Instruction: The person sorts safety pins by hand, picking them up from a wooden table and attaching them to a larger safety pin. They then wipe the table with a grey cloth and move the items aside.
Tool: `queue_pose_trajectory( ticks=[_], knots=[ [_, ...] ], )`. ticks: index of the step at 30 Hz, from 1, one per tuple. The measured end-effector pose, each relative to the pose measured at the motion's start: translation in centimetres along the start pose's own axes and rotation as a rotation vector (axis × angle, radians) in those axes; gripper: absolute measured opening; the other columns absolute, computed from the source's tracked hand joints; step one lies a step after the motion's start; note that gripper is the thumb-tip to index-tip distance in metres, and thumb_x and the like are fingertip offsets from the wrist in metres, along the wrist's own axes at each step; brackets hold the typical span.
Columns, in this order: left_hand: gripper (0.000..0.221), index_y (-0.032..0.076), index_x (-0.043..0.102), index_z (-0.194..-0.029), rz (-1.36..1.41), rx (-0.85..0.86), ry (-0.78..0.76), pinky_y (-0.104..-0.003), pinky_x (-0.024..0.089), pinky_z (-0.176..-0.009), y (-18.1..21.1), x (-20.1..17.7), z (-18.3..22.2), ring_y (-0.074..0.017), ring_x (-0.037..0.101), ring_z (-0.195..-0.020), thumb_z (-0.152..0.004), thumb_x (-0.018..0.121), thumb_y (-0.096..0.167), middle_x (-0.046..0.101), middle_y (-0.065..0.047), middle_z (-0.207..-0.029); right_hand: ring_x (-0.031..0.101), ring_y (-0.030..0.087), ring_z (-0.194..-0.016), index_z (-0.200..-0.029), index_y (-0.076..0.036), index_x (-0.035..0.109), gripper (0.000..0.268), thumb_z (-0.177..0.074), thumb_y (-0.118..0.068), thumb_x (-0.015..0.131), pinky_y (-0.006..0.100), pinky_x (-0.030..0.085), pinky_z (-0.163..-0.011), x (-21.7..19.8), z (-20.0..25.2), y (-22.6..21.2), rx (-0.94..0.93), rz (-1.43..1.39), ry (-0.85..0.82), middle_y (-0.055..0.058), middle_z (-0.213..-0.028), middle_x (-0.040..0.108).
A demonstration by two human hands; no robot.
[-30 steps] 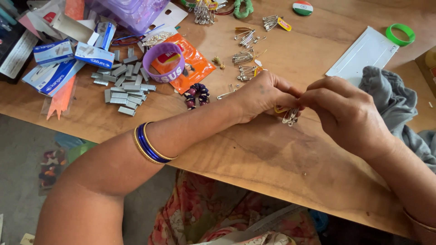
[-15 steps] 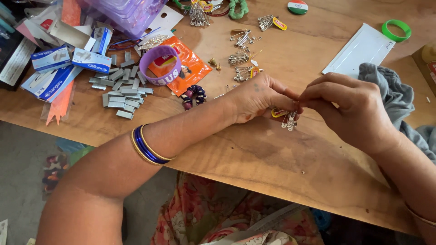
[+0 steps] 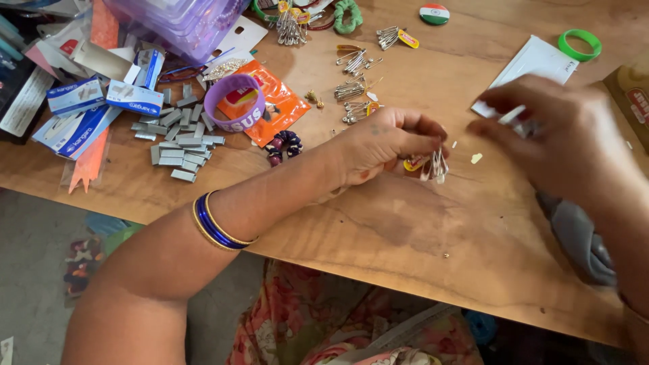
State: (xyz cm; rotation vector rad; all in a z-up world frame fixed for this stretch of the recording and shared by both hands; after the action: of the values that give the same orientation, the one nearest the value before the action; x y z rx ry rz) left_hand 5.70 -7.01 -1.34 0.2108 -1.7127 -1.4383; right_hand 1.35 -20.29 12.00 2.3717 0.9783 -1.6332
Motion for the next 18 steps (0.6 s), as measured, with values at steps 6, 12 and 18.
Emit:
queue_pose_trajectory(
  ticks=[6, 12, 18],
  knots=[
    [0.019, 0.001, 0.054, -0.118, 0.172, -0.036, 0.064, -0.052, 0.064, -0.087, -0.2, -1.4, -0.7, -0.0298, 0.074, -0.100, -0.101, 0.048, 0.007, 0.070, -0.022, -0.114, 0.074, 0.032, -0.086, -0.124, -0.019, 0.079, 0.064, -0.068, -0.049, 0.088, 0.046, 0.059, -0.072, 2.9, 1.6, 12.3, 0.249, 0.642, -0.359, 0.013, -0.095, 0.079],
    [0.037, -0.003, 0.054, -0.121, 0.287, -0.100, 0.120, -0.051, 0.063, -0.088, -1.9, -2.2, -1.6, -0.0317, 0.072, -0.101, -0.109, 0.042, 0.030, 0.069, -0.020, -0.109, 0.072, 0.031, -0.088, -0.116, -0.005, 0.070, 0.026, -0.099, -0.024, 0.074, 0.045, 0.058, -0.083, -2.9, 2.2, 6.5, 0.316, -0.027, 0.157, 0.013, -0.098, 0.070],
    [0.062, 0.003, 0.058, -0.118, 0.338, -0.061, -0.017, -0.050, 0.061, -0.078, -1.3, -0.3, -1.3, -0.0321, 0.072, -0.094, -0.102, 0.030, 0.056, 0.069, -0.015, -0.107, 0.057, 0.036, -0.127, -0.122, -0.006, 0.071, 0.044, -0.078, -0.008, 0.073, 0.048, 0.047, -0.105, 2.7, 0.2, -8.7, -0.339, 0.061, -0.069, 0.015, -0.131, 0.065]
  ],
)
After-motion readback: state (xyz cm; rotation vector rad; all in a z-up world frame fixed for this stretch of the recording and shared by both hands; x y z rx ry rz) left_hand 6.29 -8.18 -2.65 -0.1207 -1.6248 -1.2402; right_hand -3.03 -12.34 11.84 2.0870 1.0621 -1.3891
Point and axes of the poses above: each hand's wrist, its own z-axis away from the middle knuckle, its own x-axis out of the palm, y = z × x, the point moved 9 cm from there along -z, towards the middle knuckle
